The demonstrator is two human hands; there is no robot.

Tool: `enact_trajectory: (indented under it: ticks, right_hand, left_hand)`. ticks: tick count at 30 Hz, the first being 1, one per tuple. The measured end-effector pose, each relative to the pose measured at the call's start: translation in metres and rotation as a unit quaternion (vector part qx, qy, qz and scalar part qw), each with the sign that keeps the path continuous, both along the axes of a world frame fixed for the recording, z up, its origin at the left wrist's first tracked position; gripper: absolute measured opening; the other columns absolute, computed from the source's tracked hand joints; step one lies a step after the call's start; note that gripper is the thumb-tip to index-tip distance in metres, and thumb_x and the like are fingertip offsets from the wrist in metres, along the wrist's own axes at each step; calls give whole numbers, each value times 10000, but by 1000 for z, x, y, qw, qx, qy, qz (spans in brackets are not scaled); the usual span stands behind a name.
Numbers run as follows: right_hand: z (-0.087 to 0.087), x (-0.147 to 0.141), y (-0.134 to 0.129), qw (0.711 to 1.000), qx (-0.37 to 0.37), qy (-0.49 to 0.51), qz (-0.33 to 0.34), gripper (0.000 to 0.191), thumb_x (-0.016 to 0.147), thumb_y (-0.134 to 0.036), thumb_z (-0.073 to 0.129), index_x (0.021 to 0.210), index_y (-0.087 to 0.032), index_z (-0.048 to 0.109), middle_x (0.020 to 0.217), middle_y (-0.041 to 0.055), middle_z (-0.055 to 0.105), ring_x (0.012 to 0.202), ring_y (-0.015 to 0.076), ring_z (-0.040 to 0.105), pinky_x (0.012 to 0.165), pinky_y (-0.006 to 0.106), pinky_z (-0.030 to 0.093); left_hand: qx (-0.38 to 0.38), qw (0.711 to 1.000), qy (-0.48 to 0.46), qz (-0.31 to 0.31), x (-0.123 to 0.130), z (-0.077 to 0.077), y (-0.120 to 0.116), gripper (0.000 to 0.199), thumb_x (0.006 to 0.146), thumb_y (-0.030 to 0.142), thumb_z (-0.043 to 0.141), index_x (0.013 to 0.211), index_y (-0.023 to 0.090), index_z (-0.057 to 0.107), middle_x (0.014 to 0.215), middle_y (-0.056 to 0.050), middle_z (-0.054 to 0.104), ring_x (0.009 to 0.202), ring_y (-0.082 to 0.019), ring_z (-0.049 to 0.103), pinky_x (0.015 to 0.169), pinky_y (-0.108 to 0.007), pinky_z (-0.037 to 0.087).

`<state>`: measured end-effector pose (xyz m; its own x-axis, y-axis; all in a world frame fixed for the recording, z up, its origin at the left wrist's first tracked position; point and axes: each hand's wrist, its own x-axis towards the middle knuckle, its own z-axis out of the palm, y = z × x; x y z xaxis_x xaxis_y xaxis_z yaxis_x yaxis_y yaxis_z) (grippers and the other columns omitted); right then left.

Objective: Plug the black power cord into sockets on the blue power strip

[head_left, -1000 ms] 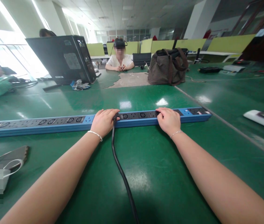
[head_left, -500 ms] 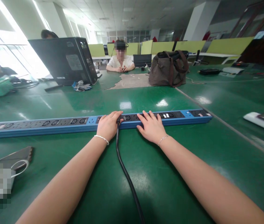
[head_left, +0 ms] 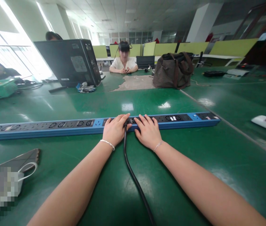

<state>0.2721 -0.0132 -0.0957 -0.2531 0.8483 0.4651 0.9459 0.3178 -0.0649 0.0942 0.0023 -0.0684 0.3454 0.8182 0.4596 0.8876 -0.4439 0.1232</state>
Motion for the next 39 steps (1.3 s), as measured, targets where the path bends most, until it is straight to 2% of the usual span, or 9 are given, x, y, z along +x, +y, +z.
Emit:
enact_trajectory:
  ticks: [5, 10, 24, 27, 31, 34, 37, 39]
  right_hand:
    - [1, -2, 1, 1000, -4, 2, 2, 476, 926, -334, 438, 1381, -213, 510, 1467, 81, 463, 1357, 296, 356, 1093, 497, 220]
    - [1, -1, 3, 1000, -7, 11, 0, 492, 923, -325, 434, 1388, -180, 500, 1464, 77, 468, 1356, 285, 360, 1101, 486, 215]
    - [4, -2, 0, 1000, -16, 15, 2, 505, 915, -310, 431, 1398, -176, 492, 1481, 79, 445, 1367, 290, 339, 1110, 489, 208]
    - [4, -2, 0, 1000, -17, 17, 1, 506, 914, -314, 432, 1398, -179, 492, 1479, 79, 448, 1366, 293, 339, 1109, 493, 209]
    - [4, -2, 1, 1000, -18, 16, 2, 506, 916, -317, 426, 1397, -177, 492, 1478, 80, 450, 1366, 294, 336, 1109, 492, 210]
    - [4, -2, 0, 1000, -21, 12, 2, 509, 914, -317, 428, 1400, -181, 488, 1479, 74, 449, 1368, 288, 335, 1108, 487, 212]
    - [4, -1, 1, 1000, -23, 12, 1, 511, 911, -311, 427, 1401, -180, 488, 1479, 71, 449, 1365, 288, 339, 1108, 485, 214]
    - [4, -1, 1, 1000, -22, 13, 2, 511, 909, -308, 428, 1399, -179, 491, 1478, 72, 451, 1362, 289, 342, 1107, 484, 216]
  left_hand:
    - [9, 1000, 1, 1, 0, -2, 2, 431, 959, 418, 387, 1360, 287, 476, 1306, -54, 619, 1143, -223, 600, 989, -446, 423]
    - [8, 1000, -6, -6, 0, -6, 8, 388, 966, 320, 378, 1320, 248, 519, 1275, -80, 636, 1119, -224, 613, 996, -437, 419]
    - [14, 998, -54, -19, -3, -15, 10, 371, 965, 276, 362, 1295, 234, 529, 1288, -94, 631, 1141, -206, 608, 1079, -451, 357]
    - [49, 995, -86, -20, 1, -7, 8, 368, 955, 266, 381, 1285, 247, 543, 1289, -83, 630, 1163, -189, 593, 1064, -406, 394]
    - [153, 973, -174, 6, 6, 19, 0, 368, 957, 321, 398, 1287, 240, 540, 1316, -59, 605, 1223, -173, 547, 1033, -318, 424]
    - [163, 970, -180, 31, -6, 30, -3, 366, 940, 379, 439, 1247, 228, 567, 1252, -60, 642, 1146, -193, 595, 1012, -334, 439]
    - [136, 968, -192, 86, -38, 30, -1, 379, 911, 380, 482, 1238, 210, 575, 1201, -74, 667, 1103, -212, 613, 993, -351, 448]
    - [87, 964, -212, 135, -64, 28, 0, 359, 881, 358, 529, 1204, 219, 598, 1147, -54, 692, 1042, -211, 639, 951, -345, 473]
